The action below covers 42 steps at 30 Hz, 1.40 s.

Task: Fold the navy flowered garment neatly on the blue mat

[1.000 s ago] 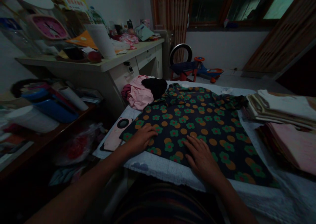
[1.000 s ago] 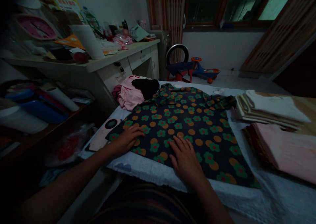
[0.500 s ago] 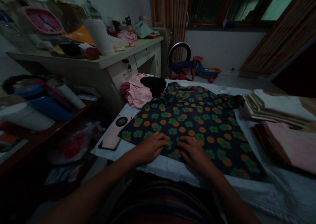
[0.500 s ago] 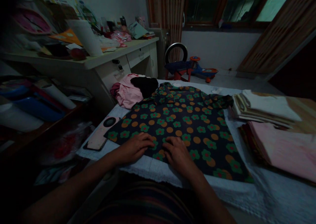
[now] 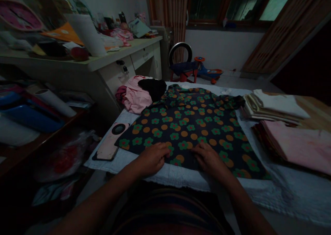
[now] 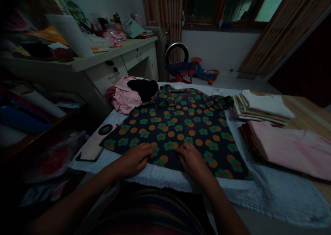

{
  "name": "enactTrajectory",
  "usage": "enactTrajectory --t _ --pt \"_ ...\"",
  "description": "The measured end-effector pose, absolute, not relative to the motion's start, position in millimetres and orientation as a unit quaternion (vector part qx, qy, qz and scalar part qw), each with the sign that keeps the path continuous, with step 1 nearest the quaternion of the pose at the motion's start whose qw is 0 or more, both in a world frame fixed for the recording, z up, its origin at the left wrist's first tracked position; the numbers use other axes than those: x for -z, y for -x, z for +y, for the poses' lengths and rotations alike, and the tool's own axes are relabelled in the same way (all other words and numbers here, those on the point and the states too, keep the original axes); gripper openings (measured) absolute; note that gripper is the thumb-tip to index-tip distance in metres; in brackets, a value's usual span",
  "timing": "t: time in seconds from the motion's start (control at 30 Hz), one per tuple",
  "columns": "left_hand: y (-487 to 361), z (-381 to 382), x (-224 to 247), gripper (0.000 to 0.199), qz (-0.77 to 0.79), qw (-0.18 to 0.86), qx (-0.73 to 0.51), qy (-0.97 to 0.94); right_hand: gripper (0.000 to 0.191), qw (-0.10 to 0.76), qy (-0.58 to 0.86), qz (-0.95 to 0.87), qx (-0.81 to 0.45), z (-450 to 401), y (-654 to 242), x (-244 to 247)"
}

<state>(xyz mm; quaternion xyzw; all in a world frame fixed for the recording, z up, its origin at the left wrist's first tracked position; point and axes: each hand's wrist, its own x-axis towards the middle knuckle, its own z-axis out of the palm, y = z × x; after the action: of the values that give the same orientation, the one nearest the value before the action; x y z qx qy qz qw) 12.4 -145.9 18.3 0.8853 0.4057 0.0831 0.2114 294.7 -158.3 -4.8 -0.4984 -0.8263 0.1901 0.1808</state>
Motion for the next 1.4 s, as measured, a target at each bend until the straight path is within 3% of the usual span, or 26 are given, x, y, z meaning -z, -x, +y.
enactTrajectory --t 0.23,0.47,0.63,0.8,0.93,1.17,1.4 --pt "-37.1 -142.9 -18.3 0.019 0.423 0.177 -0.071 -0.886 0.02 0.108 0.512 -0.815 -0.25 -176.5 -305.9 -13.6" --pt "-77.1 -139.2 -16.4 0.014 0.364 0.184 -0.088 -0.909 0.024 0.138 0.602 -0.776 -0.13 -170.6 -321.3 -9.9" --pt "-81.1 -132.5 -12.7 0.012 0.355 0.187 -0.06 -0.914 0.017 0.124 0.569 -0.793 -0.18 -183.2 -336.9 -10.7" --pt "-95.0 -130.6 -13.8 0.028 0.32 0.183 -0.098 -0.924 0.016 0.126 0.56 -0.79 -0.215 -183.3 -351.8 -12.6" --pt "-103.4 -133.6 -9.8 0.023 0.286 0.206 -0.11 -0.929 0.018 0.146 0.576 -0.784 -0.179 -184.8 -356.2 -11.2" --pt "-99.9 -139.7 -5.9 0.02 0.277 0.236 -0.08 -0.928 0.017 0.124 0.566 -0.779 -0.237 -189.6 -366.9 -19.0" --pt "-111.1 -129.6 -15.7 0.017 0.296 0.23 -0.05 -0.926 0.028 0.197 0.619 -0.752 -0.109 -182.0 -375.9 -0.5"
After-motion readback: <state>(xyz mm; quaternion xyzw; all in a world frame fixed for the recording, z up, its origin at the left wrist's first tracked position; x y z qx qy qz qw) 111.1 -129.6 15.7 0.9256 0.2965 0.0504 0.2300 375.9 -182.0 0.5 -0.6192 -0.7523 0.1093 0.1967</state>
